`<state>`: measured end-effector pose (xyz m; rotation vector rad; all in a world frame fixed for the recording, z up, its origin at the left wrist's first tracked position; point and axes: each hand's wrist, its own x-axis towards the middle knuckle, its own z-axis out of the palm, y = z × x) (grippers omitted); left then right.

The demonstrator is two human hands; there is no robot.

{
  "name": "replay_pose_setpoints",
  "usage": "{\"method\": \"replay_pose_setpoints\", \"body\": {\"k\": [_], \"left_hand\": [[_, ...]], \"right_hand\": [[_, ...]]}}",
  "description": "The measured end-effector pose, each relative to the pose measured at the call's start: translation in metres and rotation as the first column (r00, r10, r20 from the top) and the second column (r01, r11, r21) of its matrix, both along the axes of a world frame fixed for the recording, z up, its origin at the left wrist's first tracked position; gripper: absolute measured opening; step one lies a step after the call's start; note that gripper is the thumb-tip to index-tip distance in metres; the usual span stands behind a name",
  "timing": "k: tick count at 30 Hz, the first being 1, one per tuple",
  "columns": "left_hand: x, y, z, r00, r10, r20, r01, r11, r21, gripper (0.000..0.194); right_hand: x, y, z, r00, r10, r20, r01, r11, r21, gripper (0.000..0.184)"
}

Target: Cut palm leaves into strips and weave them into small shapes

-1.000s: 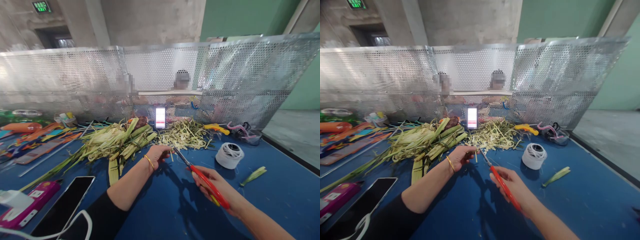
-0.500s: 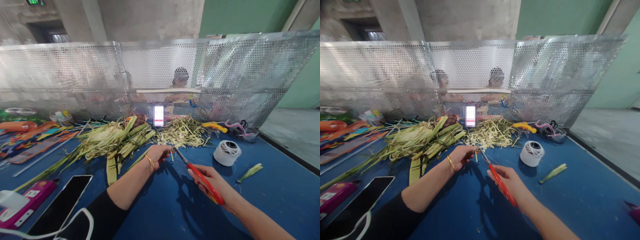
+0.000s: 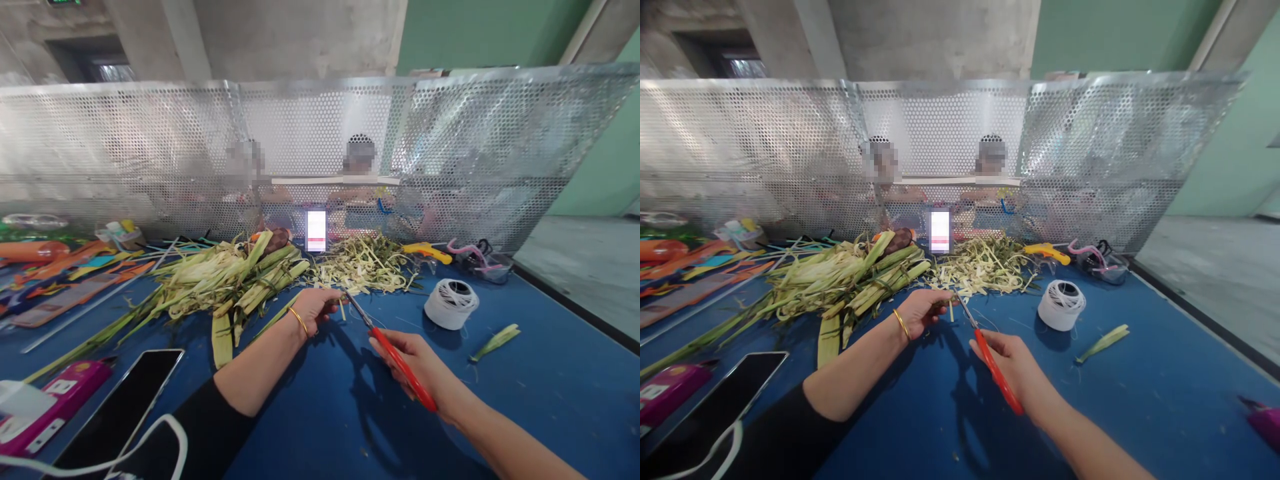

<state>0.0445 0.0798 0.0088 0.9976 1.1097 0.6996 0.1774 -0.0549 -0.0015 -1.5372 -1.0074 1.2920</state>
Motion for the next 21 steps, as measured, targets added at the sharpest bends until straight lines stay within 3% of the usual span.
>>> {"method": "replay_pose_setpoints", "body": {"k": [8, 12, 17, 21], "left_hand": [[-0.001, 0.001, 0.000, 1.000, -0.021, -0.004, 0.021, 1.000, 0.012, 0.020], [-0.002, 0.003, 0.001, 0.999, -0.040, 0.029, 0.040, 0.999, 0.013, 0.019], [-0.004, 0.002, 0.005, 0.993, -0.082, 0.086, 0.082, 0.997, 0.004, 0.011], [-0.005, 0.000, 0.007, 0.981, -0.154, 0.117, 0.150, 0.988, 0.038, 0.014]], "right_hand": [[-0.003, 0.000, -0.005, 0.998, -0.013, 0.053, 0.012, 1.000, 0.024, 0.052], [0.003, 0.002, -0.007, 0.994, -0.111, 0.015, 0.109, 0.989, 0.100, 0.064], [0.018, -0.003, 0.007, 0.981, -0.125, -0.149, 0.155, 0.965, 0.212, 0.064], [0.025, -0.006, 0.017, 0.986, -0.104, -0.132, 0.129, 0.971, 0.201, 0.067]]}}
